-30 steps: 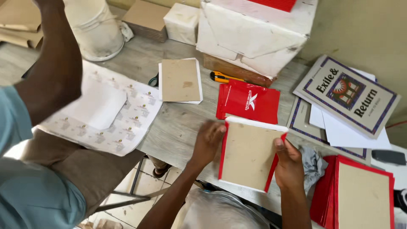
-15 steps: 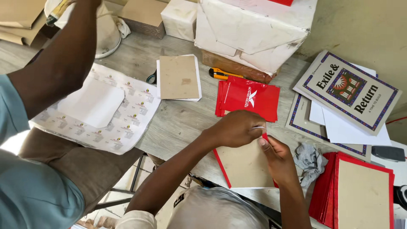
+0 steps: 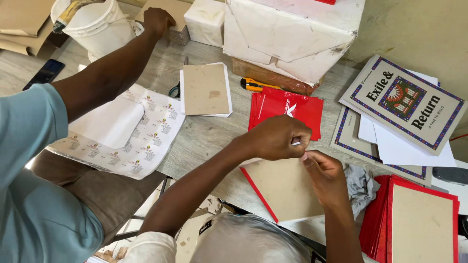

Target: The person wraps the edges of a book cover with red paper, folds the corners, and presses the cover to adhere the paper. They repeat this process for multiple book covers, stacking the finished items on the table.

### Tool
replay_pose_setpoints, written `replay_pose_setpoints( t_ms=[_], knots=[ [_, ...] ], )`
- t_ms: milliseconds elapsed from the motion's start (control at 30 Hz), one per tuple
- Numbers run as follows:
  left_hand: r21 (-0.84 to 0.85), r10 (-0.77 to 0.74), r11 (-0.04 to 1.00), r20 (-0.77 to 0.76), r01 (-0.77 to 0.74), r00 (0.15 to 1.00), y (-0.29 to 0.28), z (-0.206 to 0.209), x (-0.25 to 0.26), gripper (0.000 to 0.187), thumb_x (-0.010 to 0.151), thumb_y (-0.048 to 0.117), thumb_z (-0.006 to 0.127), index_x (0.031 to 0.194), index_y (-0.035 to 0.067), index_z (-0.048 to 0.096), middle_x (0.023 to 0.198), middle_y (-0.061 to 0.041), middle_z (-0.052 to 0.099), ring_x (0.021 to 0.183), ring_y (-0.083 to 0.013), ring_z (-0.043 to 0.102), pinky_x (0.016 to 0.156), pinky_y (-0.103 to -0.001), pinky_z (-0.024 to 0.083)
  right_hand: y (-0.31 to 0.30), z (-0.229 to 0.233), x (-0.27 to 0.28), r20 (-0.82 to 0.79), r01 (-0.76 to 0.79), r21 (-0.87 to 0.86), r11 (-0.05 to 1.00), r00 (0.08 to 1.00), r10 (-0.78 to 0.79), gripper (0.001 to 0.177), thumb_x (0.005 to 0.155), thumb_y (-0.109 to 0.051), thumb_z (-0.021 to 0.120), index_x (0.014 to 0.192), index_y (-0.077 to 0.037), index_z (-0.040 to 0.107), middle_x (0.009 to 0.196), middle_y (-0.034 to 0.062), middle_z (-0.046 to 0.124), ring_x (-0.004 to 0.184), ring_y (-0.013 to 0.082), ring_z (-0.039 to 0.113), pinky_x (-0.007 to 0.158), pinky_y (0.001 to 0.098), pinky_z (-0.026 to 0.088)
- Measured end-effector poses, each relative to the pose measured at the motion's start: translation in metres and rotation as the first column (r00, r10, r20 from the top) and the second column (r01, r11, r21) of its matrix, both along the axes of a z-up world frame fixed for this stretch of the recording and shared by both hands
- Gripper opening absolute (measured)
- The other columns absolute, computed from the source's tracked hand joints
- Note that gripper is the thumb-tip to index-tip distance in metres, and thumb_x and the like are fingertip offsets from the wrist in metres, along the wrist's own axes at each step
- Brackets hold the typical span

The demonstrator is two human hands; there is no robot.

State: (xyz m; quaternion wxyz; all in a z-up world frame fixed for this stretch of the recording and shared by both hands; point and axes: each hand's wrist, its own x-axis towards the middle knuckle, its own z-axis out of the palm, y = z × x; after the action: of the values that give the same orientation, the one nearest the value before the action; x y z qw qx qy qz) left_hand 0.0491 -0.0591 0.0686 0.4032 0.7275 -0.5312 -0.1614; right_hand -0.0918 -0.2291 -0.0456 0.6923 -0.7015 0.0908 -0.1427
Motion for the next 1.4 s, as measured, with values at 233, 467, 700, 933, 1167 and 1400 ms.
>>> replay_pose_setpoints(
  t_ms=[233, 467, 700, 933, 1167, 1400],
  knots=[
    [-0.065, -0.025, 0.995, 0.606, 0.08, 0.795, -0.003, -0.009, -0.001, 0.013, 0.1, 0.018, 0.055, 0.095, 0.015, 0.067, 0.088, -0.007, 0.063, 0.093, -0.0329, 0.062, 0.079, -0.046, 0.051, -0.008, 0.04, -0.002, 0.02, 0.05, -0.095, 0.994, 0.999, -0.048, 0.027, 0.103, -0.014, 0.064, 0.081, -0.004, 0.076, 0.062, 0.003, 0.058, 0.069, 0.009, 0.048, 0.065, 0.0275, 0.046],
    [-0.002, 0.121, 0.993, 0.026, -0.121, 0.992, -0.015, -0.022, -0.009, 0.019, 0.099, 0.034, 0.059, 0.091, 0.018, 0.066, 0.082, -0.004, 0.065, 0.085, -0.0293, 0.067, 0.072, -0.045, 0.053, 0.002, 0.061, -0.007, -0.062, 0.037, -0.291, 0.956, 0.996, -0.058, 0.023, 0.1, -0.014, 0.067, 0.085, -0.004, 0.081, 0.056, 0.0099, 0.06, 0.067, 0.0122, 0.048, 0.063, 0.0318, 0.046],
    [0.051, 0.007, 0.999, -0.094, -0.003, 0.996, -0.023, -0.022, -0.002, 0.016, 0.099, 0.014, 0.054, 0.083, 0.011, 0.057, 0.072, -0.008, 0.059, 0.072, -0.0291, 0.063, 0.066, -0.043, 0.05, -0.002, 0.058, -0.01, -0.073, 0.036, -0.282, 0.959, 0.996, -0.059, 0.023, 0.101, -0.013, 0.065, 0.089, -0.006, 0.083, 0.055, 0.0095, 0.059, 0.069, 0.0121, 0.046, 0.064, 0.0325, 0.047],
    [0.04, -0.03, 0.999, -0.07, 0.033, 0.997, -0.023, -0.022, -0.005, 0.017, 0.1, 0.01, 0.054, 0.083, 0.01, 0.054, 0.073, -0.011, 0.06, 0.071, -0.0336, 0.064, 0.066, -0.045, 0.05, -0.006, 0.055, -0.01, -0.059, 0.023, -0.256, 0.966, 0.998, -0.039, 0.021, 0.1, -0.012, 0.066, 0.087, -0.006, 0.082, 0.056, 0.0049, 0.056, 0.068, 0.0123, 0.047, 0.063, 0.0306, 0.046],
    [-0.026, -0.047, 0.999, 0.036, 0.048, 0.998, -0.026, -0.026, -0.015, 0.014, 0.102, 0.016, 0.052, 0.09, 0.009, 0.057, 0.08, -0.017, 0.063, 0.084, -0.0439, 0.065, 0.076, -0.052, 0.053, -0.013, 0.041, -0.008, 0.004, -0.026, -0.091, 0.996, 1.0, 0.027, 0.027, 0.102, -0.011, 0.063, 0.079, -0.003, 0.074, 0.061, 0.0037, 0.057, 0.069, 0.0116, 0.048, 0.065, 0.0283, 0.045],
    [-0.153, 0.03, 0.984, -0.38, -0.095, 0.924, 0.017, -0.01, -0.009, 0.037, 0.105, 0.02, 0.057, 0.14, 0.008, 0.059, 0.114, -0.024, 0.07, 0.114, -0.0376, 0.066, 0.101, -0.053, 0.052, -0.04, 0.014, -0.017, 0.104, 0.159, 0.076, 0.984, 0.981, -0.166, 0.017, 0.103, -0.011, 0.065, 0.096, 0.002, 0.072, 0.076, 0.0101, 0.069, 0.078, 0.0109, 0.058, 0.077, 0.0321, 0.051]
  ],
)
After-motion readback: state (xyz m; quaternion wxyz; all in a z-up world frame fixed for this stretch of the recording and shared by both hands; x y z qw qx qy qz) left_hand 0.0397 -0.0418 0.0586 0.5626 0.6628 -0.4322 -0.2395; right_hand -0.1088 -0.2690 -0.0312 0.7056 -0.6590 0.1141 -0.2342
